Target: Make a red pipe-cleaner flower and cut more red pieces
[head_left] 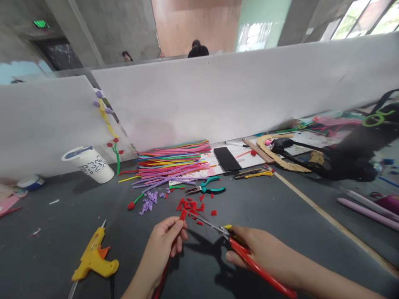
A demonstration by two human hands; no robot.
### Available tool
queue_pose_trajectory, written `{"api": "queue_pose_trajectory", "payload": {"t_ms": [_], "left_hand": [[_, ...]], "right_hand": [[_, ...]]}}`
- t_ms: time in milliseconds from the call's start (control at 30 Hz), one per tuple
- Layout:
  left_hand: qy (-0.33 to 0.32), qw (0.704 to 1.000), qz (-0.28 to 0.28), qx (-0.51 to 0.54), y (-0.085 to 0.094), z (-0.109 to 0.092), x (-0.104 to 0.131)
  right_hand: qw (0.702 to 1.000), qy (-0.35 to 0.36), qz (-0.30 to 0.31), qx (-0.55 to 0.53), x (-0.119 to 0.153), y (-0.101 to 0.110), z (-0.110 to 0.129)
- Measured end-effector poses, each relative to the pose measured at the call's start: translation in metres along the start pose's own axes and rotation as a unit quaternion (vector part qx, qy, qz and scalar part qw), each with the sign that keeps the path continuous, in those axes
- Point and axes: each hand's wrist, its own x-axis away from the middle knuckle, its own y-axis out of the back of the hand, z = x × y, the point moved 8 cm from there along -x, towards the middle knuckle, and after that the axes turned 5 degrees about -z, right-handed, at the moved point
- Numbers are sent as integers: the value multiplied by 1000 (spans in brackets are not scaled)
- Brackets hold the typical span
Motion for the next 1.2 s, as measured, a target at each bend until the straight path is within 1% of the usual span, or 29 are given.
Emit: {"api": "queue_pose_trajectory", "payload": {"t_ms": [67, 167, 267, 367, 500, 667, 833, 1000, 1100, 1200], "left_hand": [[4, 1000, 2, -10, -3, -2, 1], [11, 999, 8, -37, -9, -6, 3], [-12, 997, 24, -66, -12, -12, 5], [-34, 995, 34, -85, -12, -15, 6], [-38, 994, 39, -93, -10, -15, 6], [-21, 995, 44, -83, -12, -11, 1], [9, 997, 42, -58, -14, -2, -9], [31, 998, 38, -36, -14, 2, -18], [33, 998, 36, -32, -14, 2, -23], [51, 998, 40, -11, -16, 6, -27]], "right_hand": [[1000, -9, 19, 19, 6, -5, 1], [999, -4, 48, 19, 9, -12, 7], [998, 14, 54, 8, 6, -15, 14], [997, 29, 71, -26, 3, -20, 20], [995, 16, 87, -45, 2, -24, 21], [995, -7, 91, -46, 0, -26, 15], [993, -1, 97, -62, -9, -31, 9], [989, 4, 110, -94, -17, -30, 10], [988, -21, 119, -96, -22, -32, 8], [985, -57, 121, -112, -27, -34, 3]]}}
